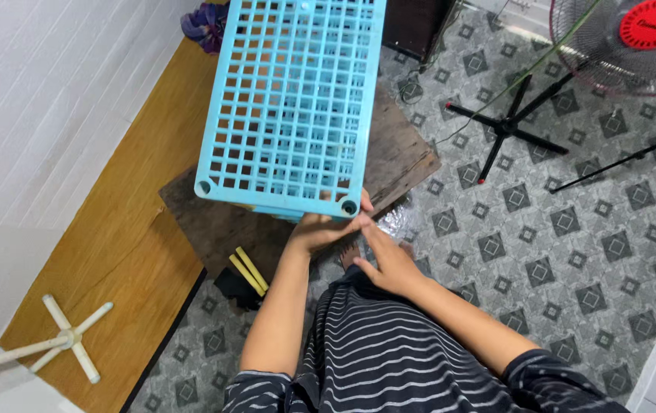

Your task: The person assembles a stack of light blue plastic crates by inserting yellow cylindrical rods into the corner holes. They repeatedly lift, rotate, and align the crates to fit the rods, then place the assembled stack on a wooden board.

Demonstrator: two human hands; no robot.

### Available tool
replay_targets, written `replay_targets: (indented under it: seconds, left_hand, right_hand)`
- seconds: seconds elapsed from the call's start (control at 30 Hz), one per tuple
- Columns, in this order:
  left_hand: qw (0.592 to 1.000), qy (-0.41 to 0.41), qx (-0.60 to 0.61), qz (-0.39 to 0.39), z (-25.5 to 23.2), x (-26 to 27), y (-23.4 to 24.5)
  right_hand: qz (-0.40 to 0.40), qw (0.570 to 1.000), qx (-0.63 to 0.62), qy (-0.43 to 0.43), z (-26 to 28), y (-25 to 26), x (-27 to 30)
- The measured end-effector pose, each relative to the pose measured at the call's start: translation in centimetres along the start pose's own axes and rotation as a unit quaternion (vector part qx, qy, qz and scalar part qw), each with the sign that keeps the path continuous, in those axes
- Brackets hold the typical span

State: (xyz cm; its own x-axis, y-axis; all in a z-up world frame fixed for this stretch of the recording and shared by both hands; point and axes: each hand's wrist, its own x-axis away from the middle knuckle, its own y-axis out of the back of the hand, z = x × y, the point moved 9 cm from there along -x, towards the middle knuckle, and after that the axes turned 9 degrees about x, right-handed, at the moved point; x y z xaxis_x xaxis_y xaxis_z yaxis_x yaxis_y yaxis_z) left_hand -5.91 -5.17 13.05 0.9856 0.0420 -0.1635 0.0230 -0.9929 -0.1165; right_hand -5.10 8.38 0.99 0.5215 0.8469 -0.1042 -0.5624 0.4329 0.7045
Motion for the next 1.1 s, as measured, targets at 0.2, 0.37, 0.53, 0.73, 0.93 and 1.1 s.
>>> replay_targets:
  seconds: [0.2, 0.37, 0.53, 0.73, 0.93, 1.1]
  left_hand:
    - [0.944, -0.078, -0.316, 0.056, 0.3, -0.6, -1.8]
    - [0.985, 0.017, -0.163, -0.053, 3.5, -0.7, -0.1]
    - [0.973, -0.075, -0.133, -0.176, 2.2, 0.7, -0.1]
    - [0.931, -0.12, -0.196, -0.285, 0.7, 1.4, -0.1]
    - [0.972, -0.002, -0.082, -0.219, 2.6, 0.7, 0.5]
    - [0.985, 0.032, -0.06, 0.156, 0.6, -2.4, -2.0]
  right_hand:
    - [0.305, 0.929, 0.1, -0.185, -15.1, -9.1, 9.7]
    - [0.307, 0.879, -0.177, -0.319, -21.9, -9.7, 16.9]
    - [0.308, 0.888, -0.149, -0.306, -23.5, -8.5, 18.2]
    - [0.278, 0.925, -0.12, -0.23, -24.4, -6.3, 18.0]
    - [0.052, 0.988, -0.026, -0.141, -18.4, 1.1, 8.7]
    - [-0.093, 0.993, -0.033, 0.07, -3.9, 9.9, -2.1]
